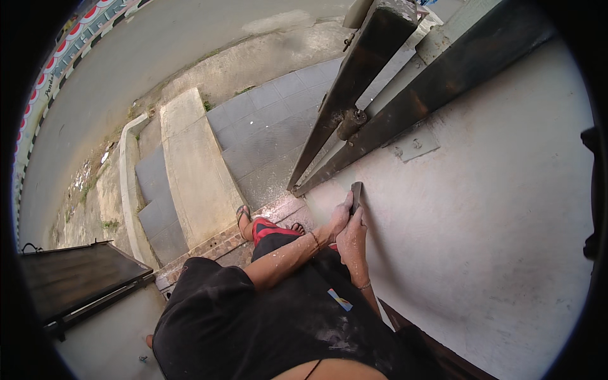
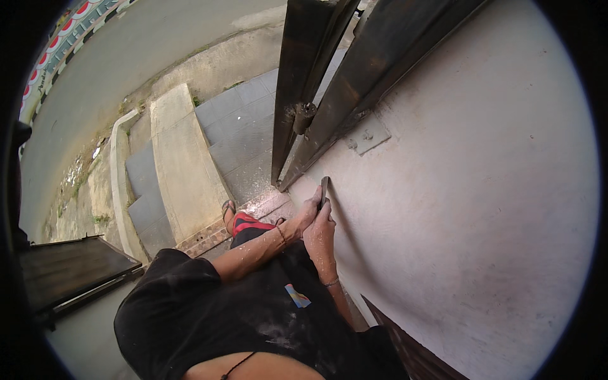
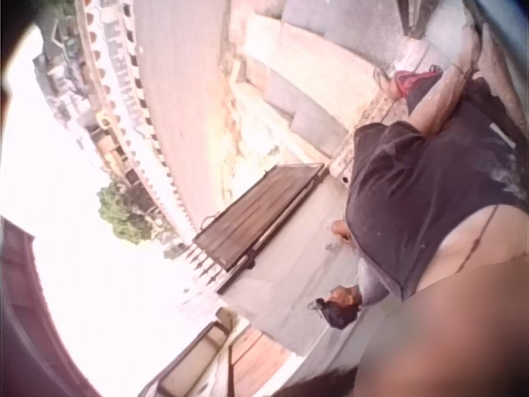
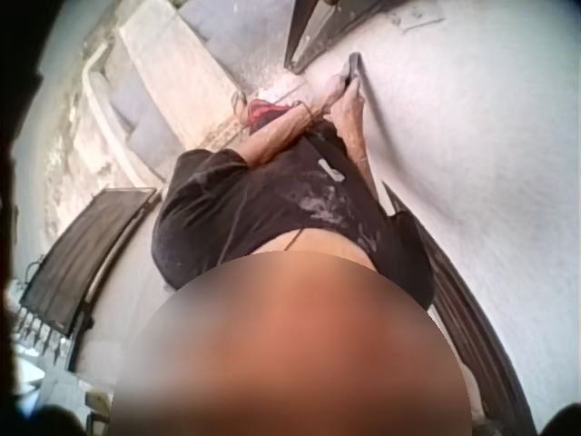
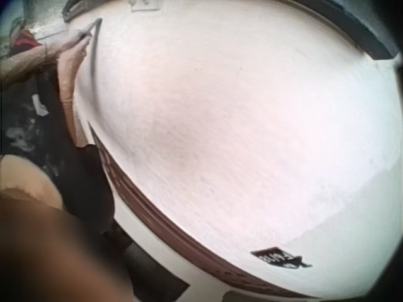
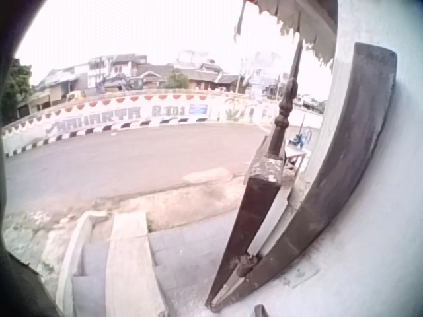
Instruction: The person uses a scraper to remove material from a white exterior wall near a gate. They repeatedly scrape the same area, occasionally pausing to wipe the surface with their hand. The task continues without a visible final state or destination for the removed material.
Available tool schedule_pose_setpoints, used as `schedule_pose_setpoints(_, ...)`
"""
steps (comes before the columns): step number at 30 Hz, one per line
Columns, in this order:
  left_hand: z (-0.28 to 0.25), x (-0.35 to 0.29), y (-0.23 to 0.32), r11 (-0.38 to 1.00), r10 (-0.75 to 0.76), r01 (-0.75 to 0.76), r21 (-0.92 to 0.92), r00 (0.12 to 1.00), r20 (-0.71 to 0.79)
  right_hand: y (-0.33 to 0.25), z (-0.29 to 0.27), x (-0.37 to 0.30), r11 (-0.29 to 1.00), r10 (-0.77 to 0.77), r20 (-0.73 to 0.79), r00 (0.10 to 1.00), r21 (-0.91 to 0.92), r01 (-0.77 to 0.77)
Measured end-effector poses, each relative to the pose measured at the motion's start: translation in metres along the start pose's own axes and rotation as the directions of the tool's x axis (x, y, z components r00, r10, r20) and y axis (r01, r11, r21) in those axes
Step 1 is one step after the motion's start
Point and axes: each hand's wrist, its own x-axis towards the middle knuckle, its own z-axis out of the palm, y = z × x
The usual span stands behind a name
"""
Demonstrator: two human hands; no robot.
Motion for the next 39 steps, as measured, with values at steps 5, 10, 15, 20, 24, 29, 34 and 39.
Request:
schedule_pose_setpoints(5, 0.005, -0.003, 0.001, 0.999, -0.016, 0.014, 0.029, 0.997, 0.073, 0.002, 0.002, -0.002, 0.995, -0.048, -0.086, 0.995, -0.092, 0.040)
schedule_pose_setpoints(10, 0.007, -0.008, 0.003, 0.999, -0.040, 0.040, -0.007, 0.999, 0.027, -0.005, -0.002, -0.004, 0.995, -0.016, -0.059, 0.998, -0.101, 0.010)
schedule_pose_setpoints(15, 0.010, -0.013, 0.007, 0.979, -0.116, 0.128, -0.161, 0.990, 0.082, -0.020, -0.007, -0.005, 0.967, 0.061, -0.029, 0.998, -0.246, -0.066)
schedule_pose_setpoints(20, 0.017, -0.021, 0.014, 0.987, -0.101, 0.116, -0.112, 0.986, 0.131, -0.031, -0.015, -0.003, 0.975, 0.119, 0.006, 0.993, -0.191, -0.116)
schedule_pose_setpoints(24, 0.022, -0.026, 0.018, 0.971, -0.149, 0.159, -0.176, 0.986, 0.070, -0.037, -0.019, -0.003, 0.950, 0.201, 0.057, 0.978, -0.254, -0.181)
schedule_pose_setpoints(29, 0.023, -0.026, 0.020, 0.978, -0.110, 0.124, -0.169, 0.990, 0.089, -0.047, -0.022, -0.001, 0.948, 0.186, 0.067, 0.980, -0.274, -0.161)
schedule_pose_setpoints(34, 0.021, -0.024, 0.024, 0.966, -0.128, 0.147, -0.211, 0.987, 0.097, -0.053, -0.025, -0.001, 0.945, 0.191, 0.089, 0.978, -0.286, -0.158)
schedule_pose_setpoints(39, 0.019, -0.022, 0.026, 0.962, -0.188, 0.195, -0.193, 0.981, 0.057, -0.047, -0.021, 0.001, 0.934, 0.179, 0.110, 0.978, -0.331, -0.134)
